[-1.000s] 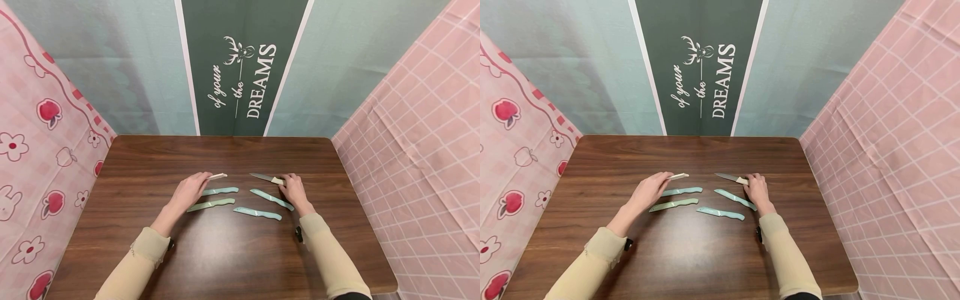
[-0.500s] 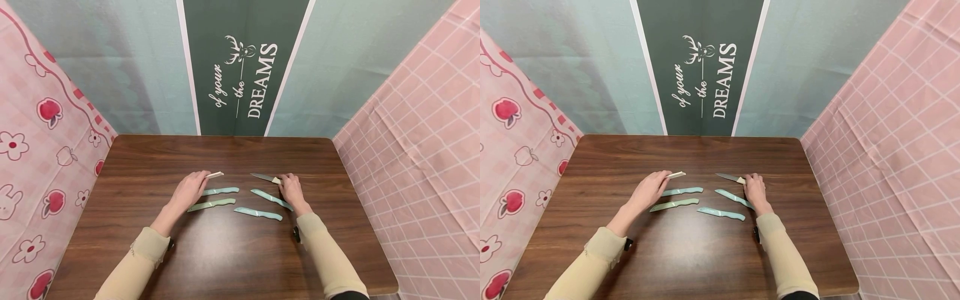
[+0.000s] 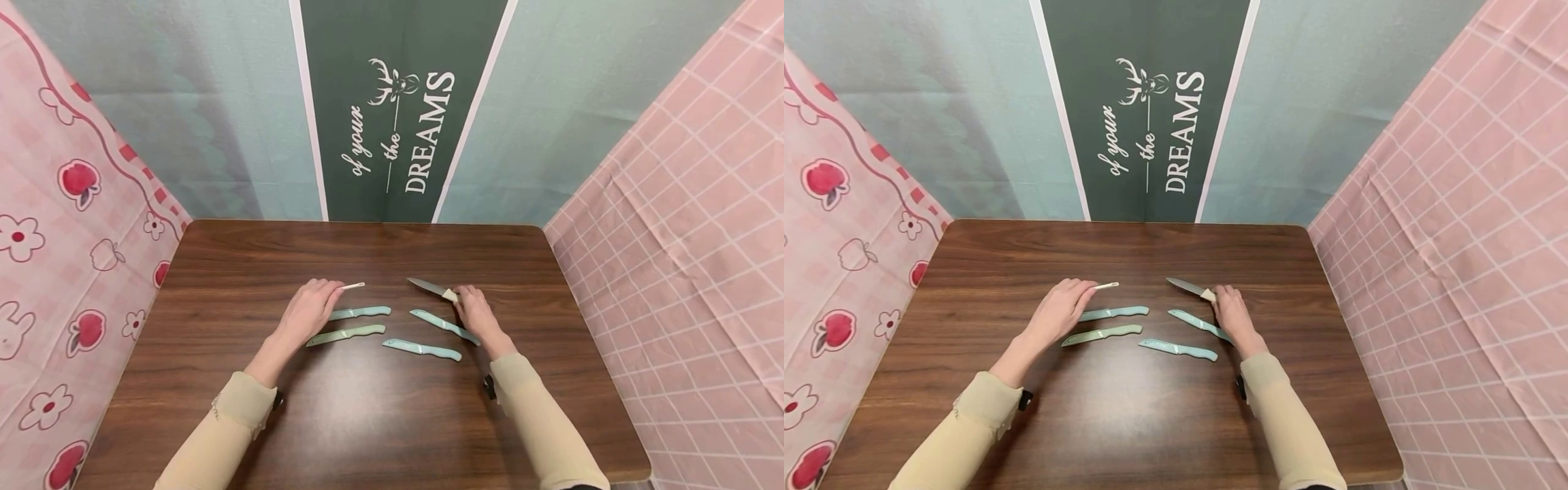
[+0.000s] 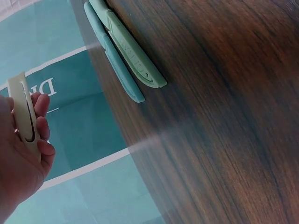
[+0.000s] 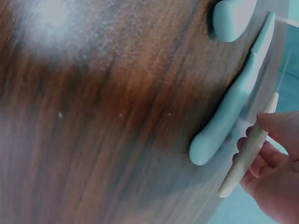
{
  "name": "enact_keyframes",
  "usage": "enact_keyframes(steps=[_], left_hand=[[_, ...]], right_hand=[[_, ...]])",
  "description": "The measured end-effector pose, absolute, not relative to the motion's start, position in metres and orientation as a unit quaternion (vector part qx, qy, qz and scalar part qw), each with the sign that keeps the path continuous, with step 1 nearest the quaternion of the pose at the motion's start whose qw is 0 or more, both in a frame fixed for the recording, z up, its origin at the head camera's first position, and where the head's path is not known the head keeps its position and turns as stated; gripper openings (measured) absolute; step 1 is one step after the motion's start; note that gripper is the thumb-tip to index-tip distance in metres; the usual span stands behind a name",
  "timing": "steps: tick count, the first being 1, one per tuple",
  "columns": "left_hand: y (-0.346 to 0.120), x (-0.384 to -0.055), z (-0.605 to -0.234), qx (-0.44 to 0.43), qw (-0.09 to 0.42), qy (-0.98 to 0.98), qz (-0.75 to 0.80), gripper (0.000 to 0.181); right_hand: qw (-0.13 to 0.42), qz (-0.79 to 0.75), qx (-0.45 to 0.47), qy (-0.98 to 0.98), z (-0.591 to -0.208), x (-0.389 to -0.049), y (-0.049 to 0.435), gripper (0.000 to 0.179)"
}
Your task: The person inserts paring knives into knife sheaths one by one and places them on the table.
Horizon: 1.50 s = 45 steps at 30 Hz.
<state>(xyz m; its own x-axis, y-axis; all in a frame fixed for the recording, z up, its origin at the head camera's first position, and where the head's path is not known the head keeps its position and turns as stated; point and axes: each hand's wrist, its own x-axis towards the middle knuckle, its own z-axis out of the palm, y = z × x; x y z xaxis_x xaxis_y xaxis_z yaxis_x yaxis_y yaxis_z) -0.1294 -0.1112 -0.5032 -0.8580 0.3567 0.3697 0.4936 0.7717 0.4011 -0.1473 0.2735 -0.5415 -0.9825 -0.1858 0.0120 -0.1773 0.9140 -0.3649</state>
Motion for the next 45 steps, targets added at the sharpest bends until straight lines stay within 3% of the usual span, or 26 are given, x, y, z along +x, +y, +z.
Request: enact_keyframes(steps=[7,16,29,36,45], left_hand=[[-0.112,-0.128,-0.499,-0.220,0.147,-0.933,-0.244,0.023],[-0.115,-0.129,-0.498,-0.241,0.147,-0.923,-0.260,0.035],[-0.117,-0.128,-0.492,-0.227,0.136,-0.897,-0.353,0.037],[-0.120,-0.129,-0.489,-0.230,0.135,-0.894,-0.359,0.033],[-0.120,-0.130,-0.490,-0.244,0.156,-0.890,-0.353,0.032]], right_hand=[[-0.025,-0.200,-0.126,0.971,-0.532,-0.145,0.273,0.025],[-0.015,-0.221,-0.175,0.959,-0.517,-0.142,0.266,0.030],[-0.065,-0.267,-0.137,0.952,-0.500,-0.141,0.252,0.031],[-0.103,-0.287,-0.192,0.933,-0.488,-0.137,0.242,0.028],[-0.106,-0.276,-0.238,0.925,-0.474,-0.135,0.228,0.026]])
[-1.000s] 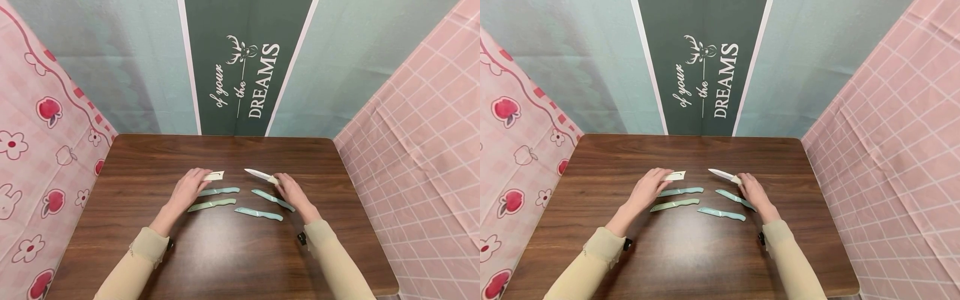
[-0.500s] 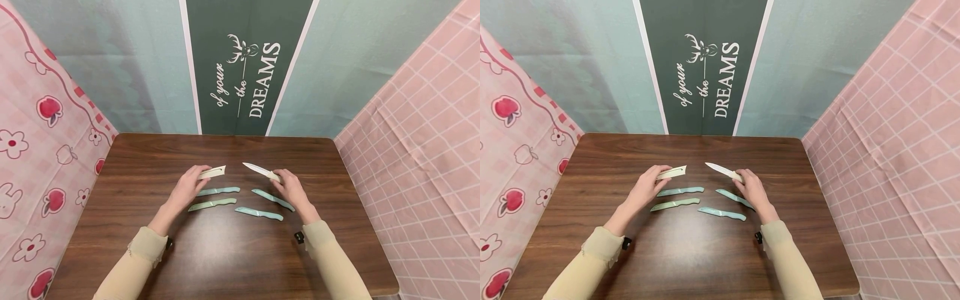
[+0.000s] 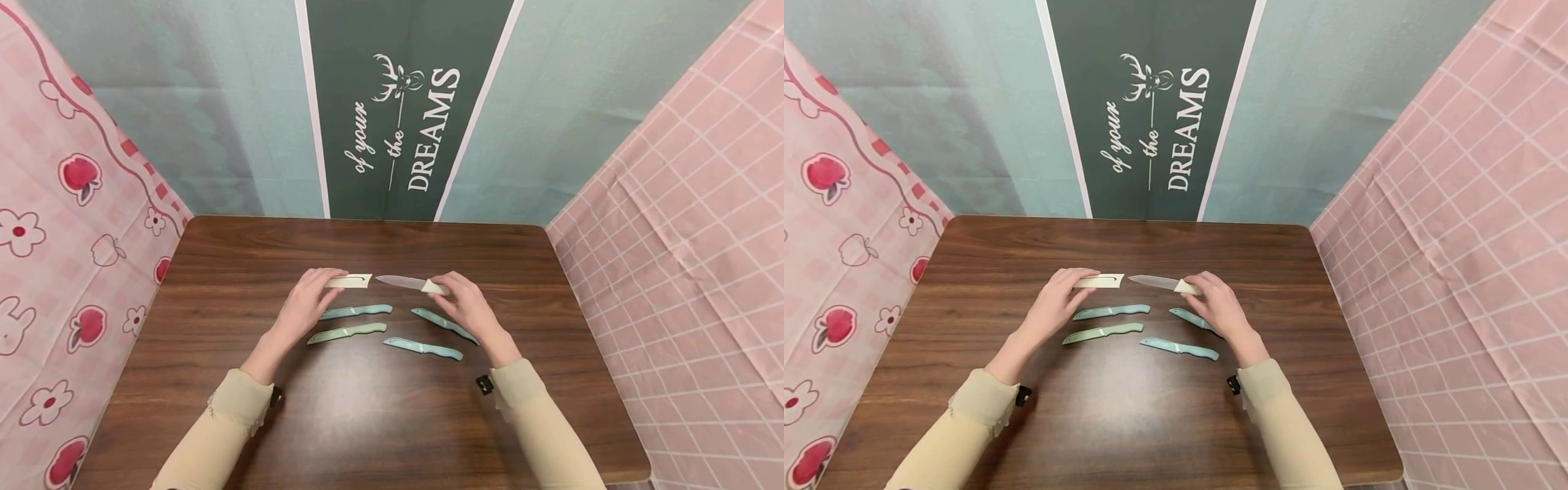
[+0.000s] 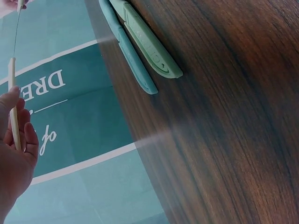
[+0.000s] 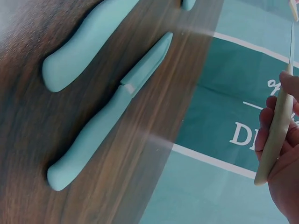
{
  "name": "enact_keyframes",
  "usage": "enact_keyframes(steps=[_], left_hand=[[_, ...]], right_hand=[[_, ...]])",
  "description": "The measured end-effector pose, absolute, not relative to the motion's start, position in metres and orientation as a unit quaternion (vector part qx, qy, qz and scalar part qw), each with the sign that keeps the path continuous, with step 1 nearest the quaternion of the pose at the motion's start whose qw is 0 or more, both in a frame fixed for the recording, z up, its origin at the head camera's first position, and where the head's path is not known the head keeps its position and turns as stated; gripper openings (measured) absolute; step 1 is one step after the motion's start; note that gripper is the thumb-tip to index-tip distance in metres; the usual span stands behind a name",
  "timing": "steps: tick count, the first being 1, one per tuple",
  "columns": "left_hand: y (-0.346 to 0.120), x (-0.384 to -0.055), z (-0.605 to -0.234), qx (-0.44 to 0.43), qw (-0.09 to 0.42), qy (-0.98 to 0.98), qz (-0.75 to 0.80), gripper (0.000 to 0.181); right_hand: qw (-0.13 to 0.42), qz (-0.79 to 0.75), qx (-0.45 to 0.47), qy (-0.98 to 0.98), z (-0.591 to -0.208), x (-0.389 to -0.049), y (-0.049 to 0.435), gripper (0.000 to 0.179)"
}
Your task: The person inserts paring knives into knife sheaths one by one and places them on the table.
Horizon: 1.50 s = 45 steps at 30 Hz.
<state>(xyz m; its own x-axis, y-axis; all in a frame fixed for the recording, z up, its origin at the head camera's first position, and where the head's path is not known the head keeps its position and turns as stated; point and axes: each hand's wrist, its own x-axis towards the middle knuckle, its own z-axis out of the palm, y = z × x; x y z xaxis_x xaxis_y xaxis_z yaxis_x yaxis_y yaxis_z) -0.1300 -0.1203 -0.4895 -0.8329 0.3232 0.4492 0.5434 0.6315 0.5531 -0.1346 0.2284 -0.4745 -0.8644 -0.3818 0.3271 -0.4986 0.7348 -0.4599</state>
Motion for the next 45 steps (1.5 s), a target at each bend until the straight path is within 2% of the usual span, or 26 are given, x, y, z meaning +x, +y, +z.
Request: enact_keyframes(steps=[11,38,45], left_hand=[[-0.119,-0.131,-0.489,-0.251,0.167,-0.886,-0.352,0.032],[-0.119,-0.129,-0.490,-0.230,0.135,-0.896,-0.355,0.033],[-0.119,-0.129,-0.491,-0.235,0.144,-0.894,-0.354,0.035]], right_hand=[[0.109,0.276,0.251,-0.921,-0.469,-0.132,0.222,0.028],[0.112,0.269,0.258,-0.921,-0.464,-0.131,0.218,0.029],[0.120,0.270,0.264,-0.918,-0.463,-0.130,0.215,0.030]])
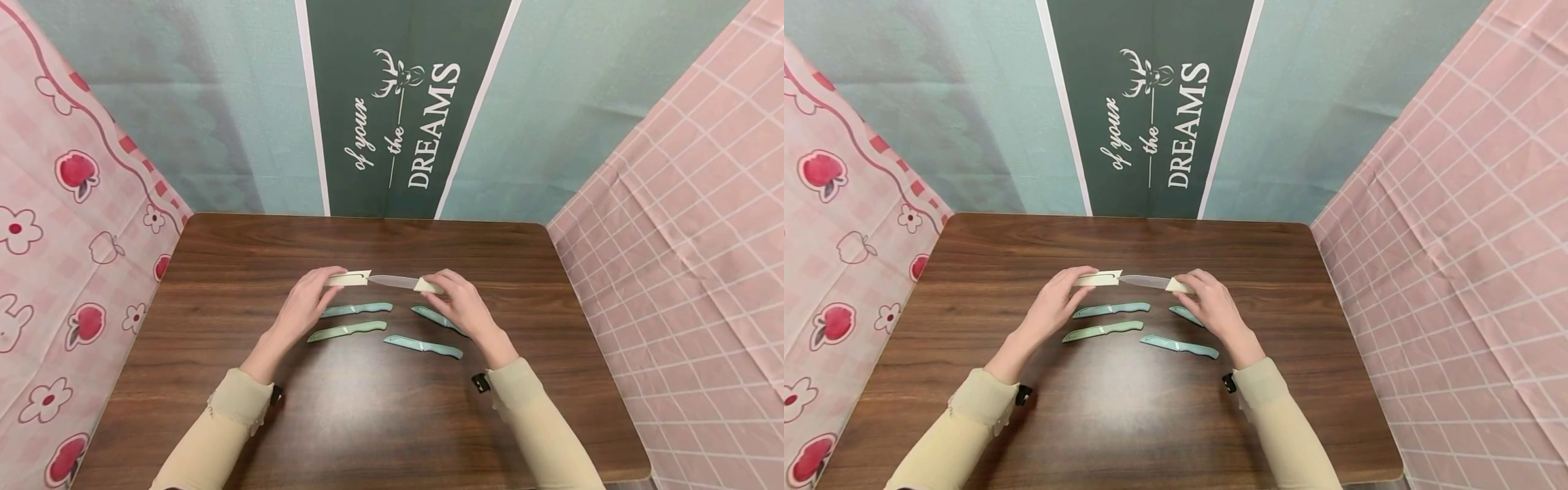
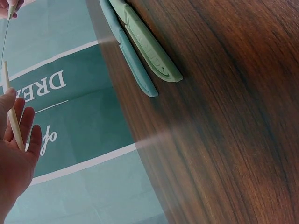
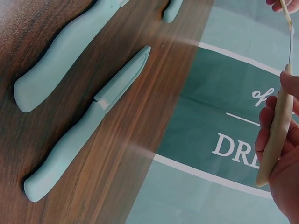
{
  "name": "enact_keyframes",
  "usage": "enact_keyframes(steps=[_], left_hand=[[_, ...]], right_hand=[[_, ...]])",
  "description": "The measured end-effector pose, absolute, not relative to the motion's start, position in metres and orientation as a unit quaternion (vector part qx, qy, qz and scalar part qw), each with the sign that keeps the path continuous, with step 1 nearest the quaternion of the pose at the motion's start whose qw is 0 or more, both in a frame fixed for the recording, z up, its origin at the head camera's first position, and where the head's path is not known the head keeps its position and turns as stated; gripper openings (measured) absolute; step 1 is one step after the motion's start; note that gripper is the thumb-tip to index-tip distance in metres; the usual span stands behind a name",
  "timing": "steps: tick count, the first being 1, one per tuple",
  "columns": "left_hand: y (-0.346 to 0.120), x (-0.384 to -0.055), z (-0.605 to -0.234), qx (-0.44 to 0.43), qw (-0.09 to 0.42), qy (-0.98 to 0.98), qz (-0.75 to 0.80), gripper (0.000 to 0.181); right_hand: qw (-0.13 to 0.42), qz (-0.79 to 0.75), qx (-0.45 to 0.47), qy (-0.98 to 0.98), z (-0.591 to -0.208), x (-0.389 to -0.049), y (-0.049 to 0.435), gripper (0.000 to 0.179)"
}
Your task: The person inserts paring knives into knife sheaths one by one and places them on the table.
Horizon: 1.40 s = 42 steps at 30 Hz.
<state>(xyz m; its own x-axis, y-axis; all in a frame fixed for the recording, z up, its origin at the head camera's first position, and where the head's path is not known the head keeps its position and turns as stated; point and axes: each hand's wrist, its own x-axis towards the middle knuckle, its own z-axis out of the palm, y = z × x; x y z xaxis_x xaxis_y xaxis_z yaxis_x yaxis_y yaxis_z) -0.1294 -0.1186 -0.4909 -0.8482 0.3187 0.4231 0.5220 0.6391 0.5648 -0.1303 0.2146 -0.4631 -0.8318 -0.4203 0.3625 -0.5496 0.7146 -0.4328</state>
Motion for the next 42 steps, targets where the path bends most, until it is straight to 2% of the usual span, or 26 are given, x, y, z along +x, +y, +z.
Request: enact_keyframes(steps=[24,42], left_hand=[[-0.1206,-0.1284,-0.4895,-0.224,0.130,-0.896,-0.360,0.035],[-0.1215,-0.1290,-0.4904,-0.226,0.145,-0.892,-0.364,0.035]], right_hand=[[0.126,0.274,0.266,-0.916,-0.4623,-0.1307,0.2155,0.030],[0.124,0.266,0.263,-0.919,-0.4636,-0.1313,0.2134,0.028]])
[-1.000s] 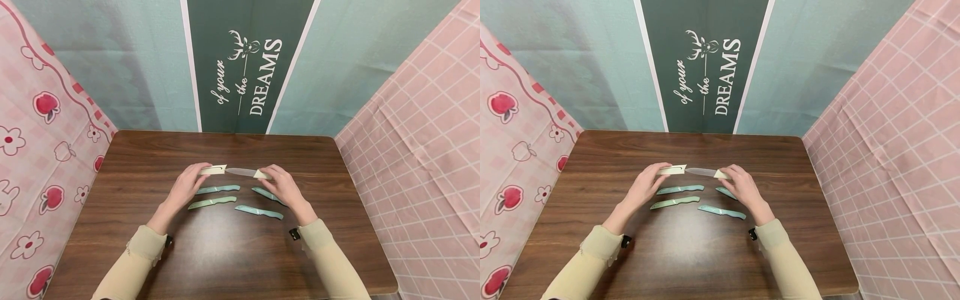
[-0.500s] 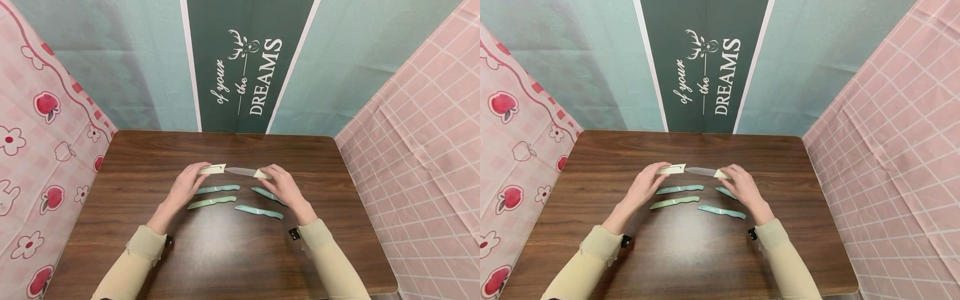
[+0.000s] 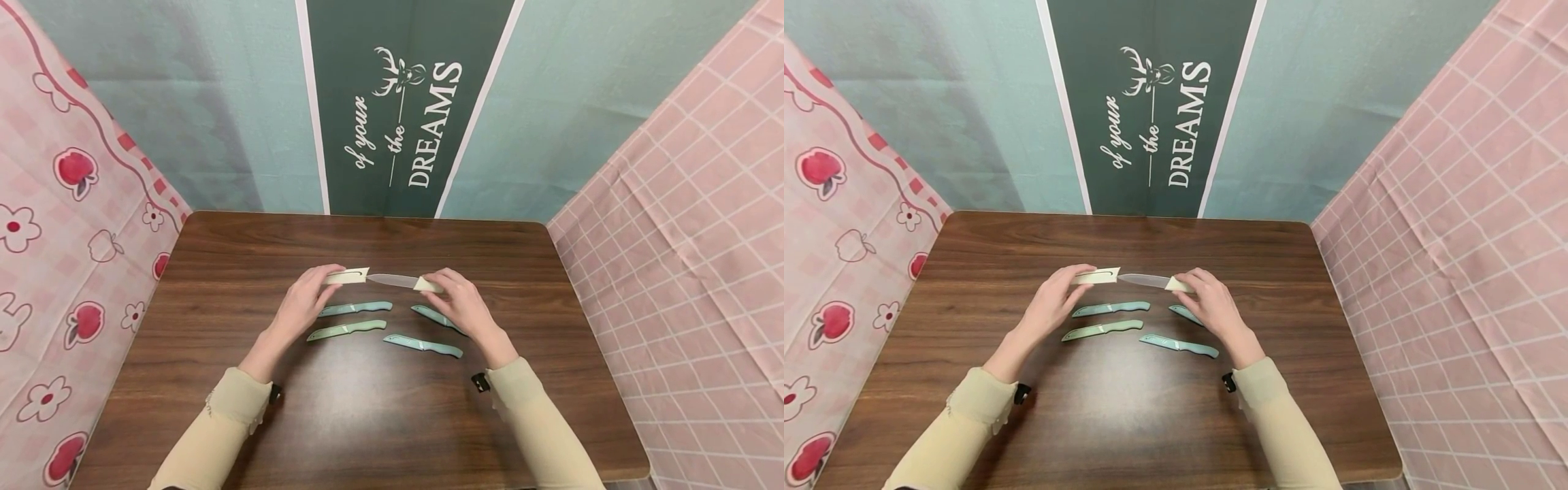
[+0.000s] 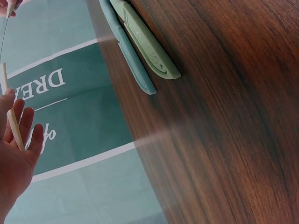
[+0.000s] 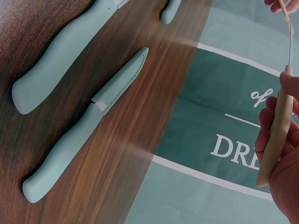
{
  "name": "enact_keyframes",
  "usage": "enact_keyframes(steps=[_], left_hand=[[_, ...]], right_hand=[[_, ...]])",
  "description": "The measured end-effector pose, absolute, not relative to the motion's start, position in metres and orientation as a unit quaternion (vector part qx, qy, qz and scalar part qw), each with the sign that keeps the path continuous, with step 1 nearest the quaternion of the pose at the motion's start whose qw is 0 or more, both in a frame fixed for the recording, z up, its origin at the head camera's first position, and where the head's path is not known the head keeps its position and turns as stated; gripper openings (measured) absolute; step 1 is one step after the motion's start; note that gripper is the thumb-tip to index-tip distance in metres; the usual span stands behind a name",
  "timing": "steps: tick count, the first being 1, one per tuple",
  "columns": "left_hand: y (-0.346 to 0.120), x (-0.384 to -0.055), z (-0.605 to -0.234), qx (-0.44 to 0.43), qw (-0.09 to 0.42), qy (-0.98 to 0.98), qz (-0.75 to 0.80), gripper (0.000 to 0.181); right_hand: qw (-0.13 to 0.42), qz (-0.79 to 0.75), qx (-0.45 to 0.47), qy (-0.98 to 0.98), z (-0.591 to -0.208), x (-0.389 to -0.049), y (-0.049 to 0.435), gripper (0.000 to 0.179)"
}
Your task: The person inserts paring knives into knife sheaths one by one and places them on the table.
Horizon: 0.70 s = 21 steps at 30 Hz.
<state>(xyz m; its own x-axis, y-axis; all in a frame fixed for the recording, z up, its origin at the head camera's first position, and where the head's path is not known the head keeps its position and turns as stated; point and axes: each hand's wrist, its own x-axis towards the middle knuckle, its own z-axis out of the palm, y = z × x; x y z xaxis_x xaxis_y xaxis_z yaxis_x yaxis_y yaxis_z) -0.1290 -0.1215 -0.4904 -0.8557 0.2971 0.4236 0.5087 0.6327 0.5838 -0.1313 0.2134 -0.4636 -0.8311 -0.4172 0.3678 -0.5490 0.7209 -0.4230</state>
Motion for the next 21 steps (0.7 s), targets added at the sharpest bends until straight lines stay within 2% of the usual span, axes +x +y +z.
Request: enact_keyframes(steps=[10,21], left_hand=[[-0.121,-0.130,-0.492,-0.241,0.160,-0.885,-0.364,0.038],[-0.122,-0.132,-0.489,-0.265,0.184,-0.869,-0.376,0.038]], right_hand=[[0.130,0.253,0.263,-0.922,-0.459,-0.129,0.211,0.030],[0.188,0.196,0.288,-0.918,-0.434,-0.117,0.202,0.033]])
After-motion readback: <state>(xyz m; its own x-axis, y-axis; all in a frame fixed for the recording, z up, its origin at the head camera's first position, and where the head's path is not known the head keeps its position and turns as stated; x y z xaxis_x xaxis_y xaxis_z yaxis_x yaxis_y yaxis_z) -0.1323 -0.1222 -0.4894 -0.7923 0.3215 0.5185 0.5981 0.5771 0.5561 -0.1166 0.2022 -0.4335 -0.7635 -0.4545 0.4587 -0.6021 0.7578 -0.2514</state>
